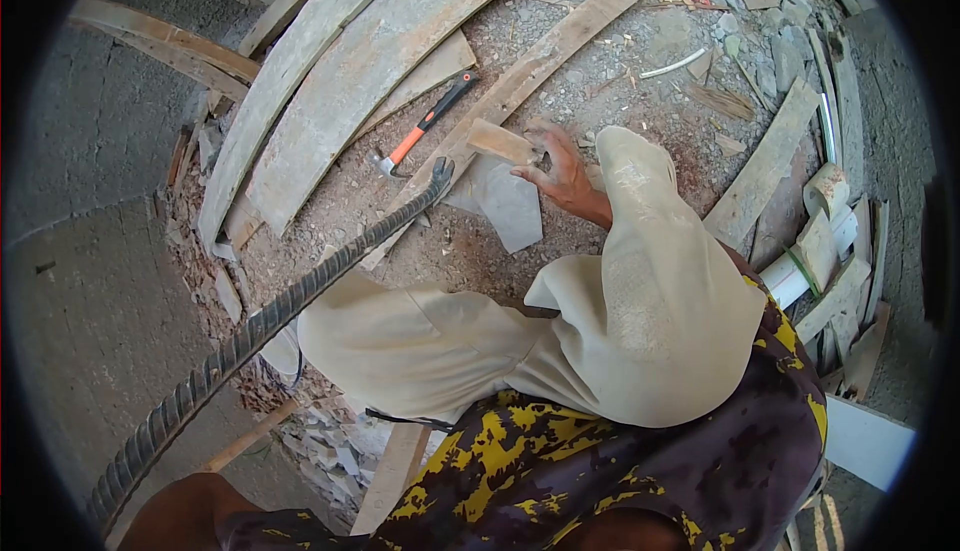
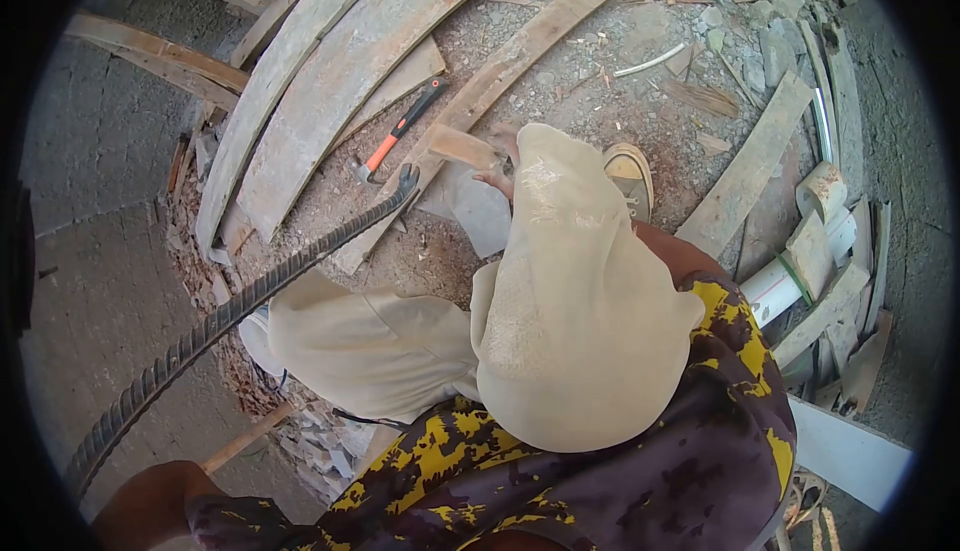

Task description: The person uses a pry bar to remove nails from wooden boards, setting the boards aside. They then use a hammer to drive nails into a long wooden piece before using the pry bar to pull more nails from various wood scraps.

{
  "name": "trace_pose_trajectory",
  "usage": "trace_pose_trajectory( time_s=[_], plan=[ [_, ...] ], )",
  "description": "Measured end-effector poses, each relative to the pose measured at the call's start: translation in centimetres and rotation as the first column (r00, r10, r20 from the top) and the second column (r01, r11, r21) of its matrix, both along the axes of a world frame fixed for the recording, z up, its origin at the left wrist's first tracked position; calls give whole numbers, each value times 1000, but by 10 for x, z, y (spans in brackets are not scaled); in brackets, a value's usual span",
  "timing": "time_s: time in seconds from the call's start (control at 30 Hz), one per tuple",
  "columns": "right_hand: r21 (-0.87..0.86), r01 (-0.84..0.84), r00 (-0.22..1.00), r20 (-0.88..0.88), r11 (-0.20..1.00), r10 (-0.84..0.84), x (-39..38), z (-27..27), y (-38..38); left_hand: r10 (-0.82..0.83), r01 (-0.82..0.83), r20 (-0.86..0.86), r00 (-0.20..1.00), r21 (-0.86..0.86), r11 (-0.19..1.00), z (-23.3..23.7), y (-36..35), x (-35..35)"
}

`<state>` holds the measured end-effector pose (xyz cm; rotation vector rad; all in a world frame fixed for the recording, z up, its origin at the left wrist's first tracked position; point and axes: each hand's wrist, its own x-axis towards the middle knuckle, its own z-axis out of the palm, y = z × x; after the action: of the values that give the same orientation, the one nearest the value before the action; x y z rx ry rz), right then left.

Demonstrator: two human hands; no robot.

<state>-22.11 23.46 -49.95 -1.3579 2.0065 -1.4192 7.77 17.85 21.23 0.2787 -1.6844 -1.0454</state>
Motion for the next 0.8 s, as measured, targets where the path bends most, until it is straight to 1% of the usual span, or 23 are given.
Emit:
trace_pose_trajectory(
  time_s=[0.03,0.07,0.1,0.13,0.2,0.23,0.3,0.33,0.4,0.43,0.5,0.53,0.57,0.63,0.7,0.73,0.8],
  plan=[
    [-2,-1,1000,0,1000,1,2,-6,-10,-26,26,4,1000,20,999,3,-2,0],
    [-22,38,999,-1,999,-38,4,-13,-20,-52,52,9,999,40,998,7,-4,-1],
    [-42,76,997,1,996,-76,7,-9,-27,-78,77,15,997,61,995,11,-5,-1],
    [-41,74,997,6,996,-73,9,-5,-29,-75,73,19,997,62,995,16,-9,-2],
    [84,39,994,-101,996,-30,12,5,-28,-62,62,-3,998,11,998,20,-17,-7],
    [84,40,994,-102,996,-32,15,5,-30,-64,64,-4,998,11,998,19,-19,-11],
    [-175,182,983,60,968,-174,19,9,-35,-66,67,-34,997,19,998,14,-25,-19],
    [-174,181,983,62,968,-172,19,14,-34,-64,65,-32,997,20,998,11,-26,-26],
    [-133,142,986,-73,981,-152,14,24,-31,-95,97,-50,994,42,994,5,-29,-39],
    [-129,144,985,-72,981,-154,14,22,-30,-97,99,-49,994,45,994,7,-33,-42],
    [-120,147,989,-9,982,-149,13,18,-34,-117,117,10,993,-2,993,12,-39,-49],
    [-121,144,989,-7,982,-146,14,16,-35,-113,113,11,994,-2,994,11,-39,-53],
    [-223,143,985,129,964,-116,15,15,-36,-101,101,-13,995,30,994,10,-39,-60],
    [-322,155,963,261,934,-70,17,11,-39,-88,90,-36,996,61,994,9,-40,-67],
    [-298,170,967,233,939,-101,15,14,-39,-201,199,27,979,69,978,11,-43,-71],
    [-289,177,968,224,941,-113,14,19,-38,-204,202,28,979,70,977,11,-43,-73],
    [-288,152,988,66,945,-139,11,29,-31,-219,214,53,974,84,973,12,-43,-78]
  ],
)
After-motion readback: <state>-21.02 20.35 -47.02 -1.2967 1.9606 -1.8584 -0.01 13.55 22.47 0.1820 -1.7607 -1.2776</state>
